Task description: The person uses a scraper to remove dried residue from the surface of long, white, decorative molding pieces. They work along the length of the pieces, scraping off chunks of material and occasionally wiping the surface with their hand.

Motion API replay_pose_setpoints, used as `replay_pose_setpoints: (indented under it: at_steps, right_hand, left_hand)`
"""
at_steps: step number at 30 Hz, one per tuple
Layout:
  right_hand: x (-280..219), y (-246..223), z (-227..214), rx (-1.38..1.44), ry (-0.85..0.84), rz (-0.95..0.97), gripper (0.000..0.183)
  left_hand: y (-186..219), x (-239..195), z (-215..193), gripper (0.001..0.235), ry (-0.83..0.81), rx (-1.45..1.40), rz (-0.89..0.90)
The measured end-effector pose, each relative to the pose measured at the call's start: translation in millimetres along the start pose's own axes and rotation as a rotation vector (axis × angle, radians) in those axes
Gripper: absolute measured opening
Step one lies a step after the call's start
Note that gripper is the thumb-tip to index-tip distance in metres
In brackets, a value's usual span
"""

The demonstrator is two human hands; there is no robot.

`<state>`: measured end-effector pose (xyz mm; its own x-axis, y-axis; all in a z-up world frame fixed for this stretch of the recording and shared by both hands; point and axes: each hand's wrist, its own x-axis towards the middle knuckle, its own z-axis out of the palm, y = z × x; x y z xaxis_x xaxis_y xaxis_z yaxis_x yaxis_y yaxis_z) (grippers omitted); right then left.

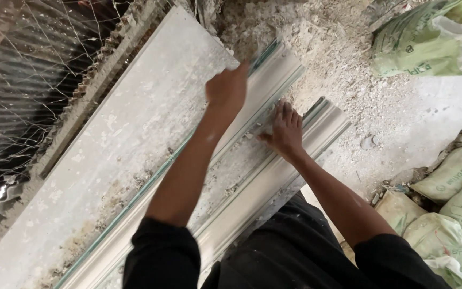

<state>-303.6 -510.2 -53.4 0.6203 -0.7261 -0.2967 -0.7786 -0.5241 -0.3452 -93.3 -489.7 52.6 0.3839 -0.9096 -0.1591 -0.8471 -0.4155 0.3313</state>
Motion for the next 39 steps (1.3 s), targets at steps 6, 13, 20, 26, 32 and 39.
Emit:
replay_pose_setpoints:
  at_steps: [6,13,20,26,32,39]
  right_hand:
    - [3,-5,-7,0.019,-0.017,0.023,0.134]
    - [2,-2,0,0.044,-0.016,0.038,0.134]
    - [6,4,5,0.023,0.0,0.012,0.135]
    - [3,1,-1,0.033,0.027,0.004,0.135]
    - [8,-3,-5,0.033,-0.022,0.028,0.137]
    - [7,3,2,0.031,0.02,-0.016,0.138]
  left_hand:
    - [-7,-24,9,0.027,0.019,-0.079,-0.082]
    - [-29,65,20,0.045,0.086,-0.665,-0.115]
    - [-108,82,-19,0.037,0.059,-0.904,-0.307]
    - [-160,34,-54,0.033,-0.102,-0.901,-0.477]
    - [-118,45,-84,0.023,-0.114,-0.163,-0.288]
    - [-80,39,-4,0.049,0.242,0.645,0.292]
